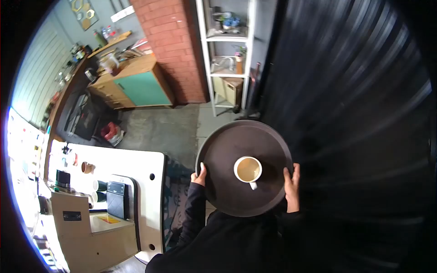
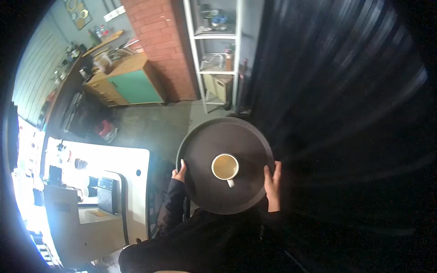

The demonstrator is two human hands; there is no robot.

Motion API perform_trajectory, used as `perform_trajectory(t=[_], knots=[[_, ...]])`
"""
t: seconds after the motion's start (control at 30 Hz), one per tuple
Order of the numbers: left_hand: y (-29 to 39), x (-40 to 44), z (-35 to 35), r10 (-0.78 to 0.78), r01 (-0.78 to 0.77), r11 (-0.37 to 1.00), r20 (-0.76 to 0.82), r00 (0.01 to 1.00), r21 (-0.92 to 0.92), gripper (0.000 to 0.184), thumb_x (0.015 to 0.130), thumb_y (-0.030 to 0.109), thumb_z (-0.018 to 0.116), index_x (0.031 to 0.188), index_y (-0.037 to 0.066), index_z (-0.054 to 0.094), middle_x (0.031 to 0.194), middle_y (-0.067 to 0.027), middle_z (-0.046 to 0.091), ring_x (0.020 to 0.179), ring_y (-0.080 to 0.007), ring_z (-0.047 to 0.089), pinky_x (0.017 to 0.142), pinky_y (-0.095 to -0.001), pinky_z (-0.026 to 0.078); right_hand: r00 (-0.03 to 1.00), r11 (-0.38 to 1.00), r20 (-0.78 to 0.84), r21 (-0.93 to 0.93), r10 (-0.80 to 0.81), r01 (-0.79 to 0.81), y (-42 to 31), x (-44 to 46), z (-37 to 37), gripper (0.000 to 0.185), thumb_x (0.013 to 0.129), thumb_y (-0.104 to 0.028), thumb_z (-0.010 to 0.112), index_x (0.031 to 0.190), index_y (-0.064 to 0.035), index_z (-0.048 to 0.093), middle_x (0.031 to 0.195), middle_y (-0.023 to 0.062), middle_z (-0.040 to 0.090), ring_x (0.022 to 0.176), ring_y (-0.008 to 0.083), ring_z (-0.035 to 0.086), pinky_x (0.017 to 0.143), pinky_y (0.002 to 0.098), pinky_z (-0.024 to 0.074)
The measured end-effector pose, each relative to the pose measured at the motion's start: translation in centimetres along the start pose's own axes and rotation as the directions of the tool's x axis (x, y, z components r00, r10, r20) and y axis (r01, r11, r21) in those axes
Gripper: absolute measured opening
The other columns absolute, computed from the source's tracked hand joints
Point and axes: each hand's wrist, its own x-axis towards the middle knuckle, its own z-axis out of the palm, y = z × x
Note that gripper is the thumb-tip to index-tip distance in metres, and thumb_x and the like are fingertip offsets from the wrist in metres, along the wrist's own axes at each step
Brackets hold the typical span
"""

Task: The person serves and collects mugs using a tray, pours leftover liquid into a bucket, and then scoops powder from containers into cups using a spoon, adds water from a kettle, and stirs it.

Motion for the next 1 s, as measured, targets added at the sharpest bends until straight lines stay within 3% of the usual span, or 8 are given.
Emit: perform_trajectory(t=[0.13, 0.2, 0.27, 0.47, 0.63, 0.7, 0.8, 1.0], knots=[[-0.7, 4.4, 0.3, -0.046, 0.026, 0.984, -0.106, 0.993, -0.179, 0.021, 0.094, 0.017, 0.063, 0.095, -0.001, 0.072, 0.076, 0.0049, 0.061, 0.068, -0.0018, 0.056, 0.063, -0.0179, 0.041, 0.986, 0.986, 0.052, -0.059, 0.159, -0.156, 3.0, 7.3, 3.6, 0.054, 0.095, -0.029, 0.061, 0.137, -0.0017, 0.04, 0.139, 0.0176, 0.043, 0.13, 0.0286, 0.04, 0.107, 0.0393, 0.0317], [1.5, 6.0, 0.7, -0.113, 0.063, 0.967, -0.194, 0.974, -0.247, 0.023, 0.094, 0.02, 0.063, 0.094, -0.001, 0.072, 0.071, 0.0067, 0.057, 0.064, -0.0008, 0.052, 0.059, -0.0188, 0.04, 0.985, 0.986, 0.084, -0.085, 0.153, -0.146, 1.8, 10.6, 6.3, 0.054, 0.095, -0.03, 0.061, 0.136, -0.0013, 0.04, 0.139, 0.0178, 0.043, 0.131, 0.0295, 0.039, 0.107, 0.0393, 0.0313], [2.5, 8.5, 0.8, -0.071, 0.057, 0.997, -0.289, 0.955, -0.057, 0.024, 0.094, 0.022, 0.064, 0.091, -0.001, 0.072, 0.069, 0.0074, 0.055, 0.062, -0.0003, 0.05, 0.057, -0.0192, 0.039, 0.988, 0.983, 0.063, -0.126, 0.141, -0.132, 1.0, 14.3, 9.6, 0.055, 0.094, -0.029, 0.062, 0.136, -0.0002, 0.041, 0.139, 0.0183, 0.043, 0.13, 0.0292, 0.04, 0.107, 0.0397, 0.0321], [1.7, 20.4, -0.1, -0.189, 0.101, 0.976, -0.531, 0.826, -0.191, 0.05, 0.091, 0.036, 0.067, 0.053, 0.008, 0.052, 0.053, 0.0086, 0.043, 0.047, -0.0026, 0.036, 0.046, -0.0246, 0.028, 0.94, 0.993, 0.331, -0.105, 0.084, -0.052, -0.2, 28.7, 19.9, 0.049, 0.092, -0.022, 0.065, 0.132, 0.0001, 0.046, 0.129, 0.0173, 0.051, 0.122, 0.0254, 0.047, 0.102, 0.036, 0.0363], [3.5, 27.7, -0.8, -0.139, -0.077, 0.956, -0.669, 0.73, -0.282, 0.044, 0.092, 0.035, 0.066, 0.061, 0.005, 0.06, 0.055, 0.0082, 0.045, 0.052, -0.0024, 0.042, 0.048, -0.0247, 0.033, 0.835, 0.976, 0.551, -0.183, 0.002, 0.118, 2.1, 40.2, 29.8, 0.057, 0.092, -0.028, 0.065, 0.137, 0.0003, 0.043, 0.137, 0.0182, 0.048, 0.128, 0.0281, 0.044, 0.106, 0.0384, 0.0342], [5.7, 26.9, -2.1, -0.267, 0.191, 0.964, -0.688, 0.675, -0.187, 0.042, 0.092, 0.04, 0.064, 0.069, 0.005, 0.065, 0.06, 0.0071, 0.05, 0.055, -0.0037, 0.046, 0.051, -0.0252, 0.037, 0.821, 0.987, 0.566, -0.077, -0.072, 0.14, 1.7, 41.8, 34.1, 0.055, 0.092, -0.025, 0.065, 0.136, 0.0003, 0.044, 0.134, 0.0171, 0.051, 0.125, 0.0268, 0.047, 0.105, 0.0379, 0.0358], [3.4, 29.9, -3.2, -0.101, -0.079, 0.982, -0.837, 0.538, -0.17, 0.052, 0.092, 0.045, 0.064, 0.057, 0.007, 0.056, 0.055, 0.0071, 0.046, 0.052, -0.0041, 0.043, 0.049, -0.0251, 0.034, 0.614, 0.994, 0.79, -0.057, -0.01, 0.09, -2.6, 45.0, 40.8, 0.046, 0.092, -0.016, 0.062, 0.132, 0.003, 0.047, 0.123, 0.0154, 0.057, 0.114, 0.0232, 0.054, 0.099, 0.035, 0.0406], [6.8, 34.8, -8.3, -0.324, 0.133, 0.946, -0.851, 0.414, -0.295, 0.057, 0.089, 0.053, 0.064, 0.059, 0.005, 0.056, 0.055, 0.0035, 0.048, 0.051, -0.0069, 0.043, 0.049, -0.0274, 0.035, 0.578, 0.987, 0.816, -0.089, -0.005, 0.135, -1.7, 47.7, 52.7, 0.05, 0.093, -0.013, 0.058, 0.136, 0.0072, 0.042, 0.137, 0.0218, 0.049, 0.129, 0.0299, 0.045, 0.108, 0.0376, 0.0333]])
